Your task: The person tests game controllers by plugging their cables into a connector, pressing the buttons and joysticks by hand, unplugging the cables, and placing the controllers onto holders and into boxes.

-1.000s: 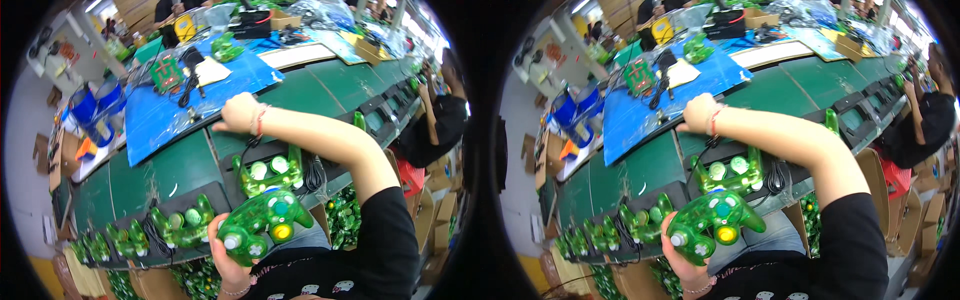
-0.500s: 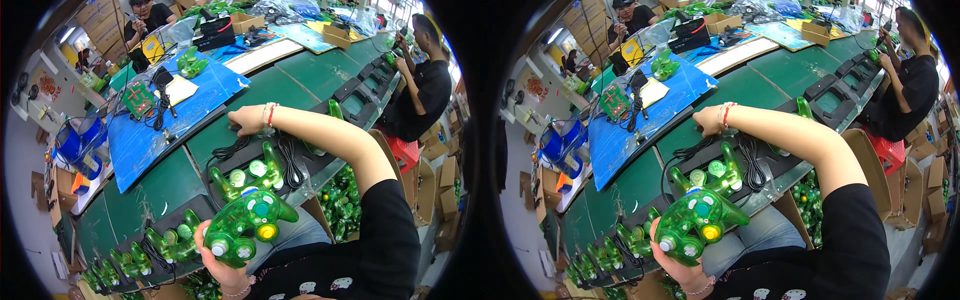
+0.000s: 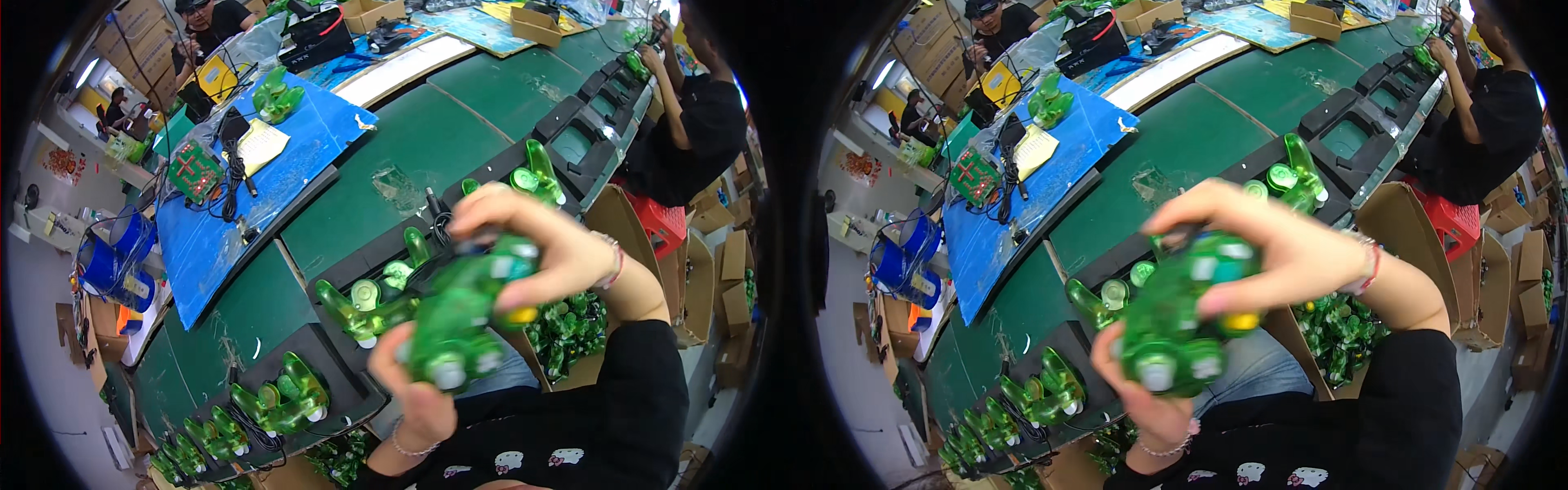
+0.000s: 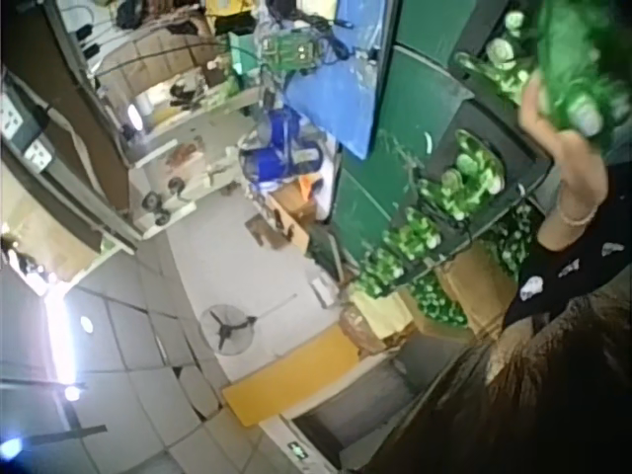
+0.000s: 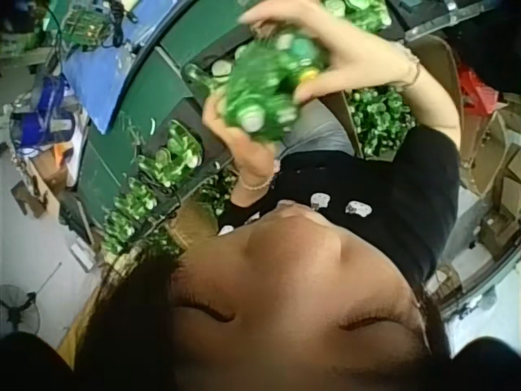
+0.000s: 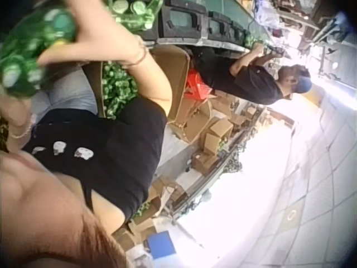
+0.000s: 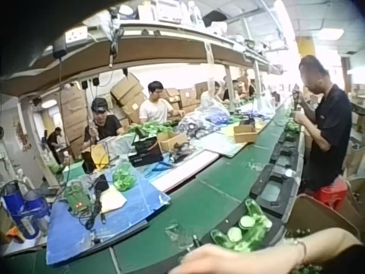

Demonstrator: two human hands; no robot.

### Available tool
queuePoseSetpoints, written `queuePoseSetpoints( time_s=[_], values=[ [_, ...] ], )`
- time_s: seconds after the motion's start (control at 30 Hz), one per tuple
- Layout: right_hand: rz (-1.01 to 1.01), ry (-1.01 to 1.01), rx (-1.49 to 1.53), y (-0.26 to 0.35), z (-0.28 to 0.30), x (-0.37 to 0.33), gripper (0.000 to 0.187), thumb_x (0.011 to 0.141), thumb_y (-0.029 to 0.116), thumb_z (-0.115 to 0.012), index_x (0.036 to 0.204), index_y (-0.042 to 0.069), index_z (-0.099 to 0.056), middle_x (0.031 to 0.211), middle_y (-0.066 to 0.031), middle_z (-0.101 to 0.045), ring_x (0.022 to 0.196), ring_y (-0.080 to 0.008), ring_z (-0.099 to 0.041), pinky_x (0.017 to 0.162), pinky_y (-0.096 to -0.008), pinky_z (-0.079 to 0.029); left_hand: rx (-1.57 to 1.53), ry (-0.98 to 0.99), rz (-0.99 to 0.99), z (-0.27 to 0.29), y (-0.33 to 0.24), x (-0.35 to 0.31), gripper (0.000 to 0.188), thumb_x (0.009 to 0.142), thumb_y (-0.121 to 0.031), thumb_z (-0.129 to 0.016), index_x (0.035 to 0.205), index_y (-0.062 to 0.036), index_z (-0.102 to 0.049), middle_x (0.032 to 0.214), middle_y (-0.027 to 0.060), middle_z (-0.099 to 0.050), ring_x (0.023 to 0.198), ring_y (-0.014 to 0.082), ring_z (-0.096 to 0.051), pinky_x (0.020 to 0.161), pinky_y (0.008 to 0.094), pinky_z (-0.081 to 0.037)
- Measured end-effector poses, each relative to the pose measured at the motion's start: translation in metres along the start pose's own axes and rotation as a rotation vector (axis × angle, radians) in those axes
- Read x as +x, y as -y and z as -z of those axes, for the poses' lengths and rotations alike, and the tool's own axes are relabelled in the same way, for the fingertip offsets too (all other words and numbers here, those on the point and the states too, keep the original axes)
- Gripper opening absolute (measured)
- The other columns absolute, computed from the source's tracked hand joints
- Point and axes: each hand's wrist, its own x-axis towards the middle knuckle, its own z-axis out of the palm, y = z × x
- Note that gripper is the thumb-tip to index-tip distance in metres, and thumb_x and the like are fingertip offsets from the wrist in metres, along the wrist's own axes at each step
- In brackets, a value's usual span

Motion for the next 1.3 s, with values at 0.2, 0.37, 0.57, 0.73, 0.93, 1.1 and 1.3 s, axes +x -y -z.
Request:
queuePoseSetpoints(
  time_s=[0.2, 0.37, 0.57, 0.73, 0.93, 1.1, 1.3],
  values=[
    [-0.079, -0.600, -0.078, 0.004, 0.070, -0.080, 0.071, 0.064, 0.045, -0.070, 0.112, -0.001, -0.047, 0.105, -0.0106, -0.048, 0.090, -0.0160, -0.048, 0.080, -0.0276, -0.041, 0.097, 0.704, -0.198, -0.030, 0.016, 0.014, 0.072, 0.082, -0.014, -0.059, 0.136, -0.0007, -0.014, 0.132, 0.0245, -0.027, 0.118, 0.0333, -0.039, 0.100, 0.0422, -0.028],
    [-0.136, -0.913, 0.159, -0.018, 0.161, -0.117, 0.047, 0.088, 0.026, -0.046, 0.127, 0.001, -0.039, 0.116, -0.0100, -0.051, 0.107, -0.0161, -0.051, 0.092, -0.0274, -0.040, 0.236, 0.674, -0.126, -0.045, 0.012, 0.022, 0.052, 0.080, -0.006, -0.054, 0.127, 0.0024, -0.034, 0.125, 0.0216, -0.036, 0.104, 0.0303, -0.051, 0.090, 0.0386, -0.041],
    [-0.560, -0.942, -0.458, -0.137, 0.202, -0.157, 0.041, 0.089, 0.035, -0.050, 0.117, 0.006, -0.050, 0.105, -0.0057, -0.054, 0.099, -0.0130, -0.048, 0.088, -0.0233, -0.035, 0.894, 0.573, -0.664, -0.072, 0.027, 0.064, 0.042, 0.071, -0.007, -0.064, 0.112, -0.0009, -0.053, 0.115, 0.0136, -0.053, 0.109, 0.0323, -0.049, 0.092, 0.0450, -0.037],
    [-0.548, -0.554, -1.581, -0.139, 0.204, -0.182, 0.045, 0.090, 0.042, -0.042, 0.118, 0.007, -0.046, 0.117, -0.0160, -0.051, 0.108, -0.0351, -0.049, 0.086, -0.0366, -0.044, 1.041, 0.542, -0.708, -0.100, 0.040, 0.088, 0.045, 0.075, -0.011, -0.061, 0.118, -0.0041, -0.050, 0.122, 0.0125, -0.049, 0.116, 0.0307, -0.044, 0.101, 0.0482, -0.027],
    [-0.397, -1.116, -1.316, -0.115, 0.172, -0.169, 0.037, 0.091, 0.029, -0.046, 0.116, 0.003, -0.052, 0.111, -0.0172, -0.054, 0.102, -0.0304, -0.052, 0.086, -0.0351, -0.041, 1.288, 0.607, -0.609, -0.101, 0.061, 0.093, 0.050, 0.073, -0.025, -0.067, 0.117, -0.0059, -0.050, 0.129, 0.0104, -0.040, 0.126, 0.0291, -0.030, 0.099, 0.0551, -0.024],
    [-0.452, -1.608, -0.824, -0.184, 0.102, -0.251, 0.033, 0.093, 0.023, -0.044, 0.112, -0.003, -0.051, 0.099, -0.0126, -0.052, 0.087, -0.0193, -0.050, 0.082, -0.0312, -0.040, 1.264, 0.583, -0.545, -0.108, 0.064, 0.094, 0.052, 0.070, -0.024, -0.070, 0.114, -0.0055, -0.051, 0.122, 0.0092, -0.046, 0.123, 0.0280, -0.033, 0.097, 0.0523, -0.027],
    [-0.505, -1.344, -0.552, -0.223, -0.036, -0.214, 0.044, 0.083, -0.005, -0.037, 0.126, 0.000, -0.040, 0.116, -0.0131, -0.050, 0.109, -0.0214, -0.046, 0.092, -0.0288, -0.036, 1.158, 0.621, -0.747, -0.109, 0.064, 0.088, 0.048, 0.068, -0.022, -0.070, 0.108, -0.0011, -0.052, 0.104, 0.0090, -0.052, 0.106, 0.0245, -0.047, 0.095, 0.0512, -0.029]
  ],
)
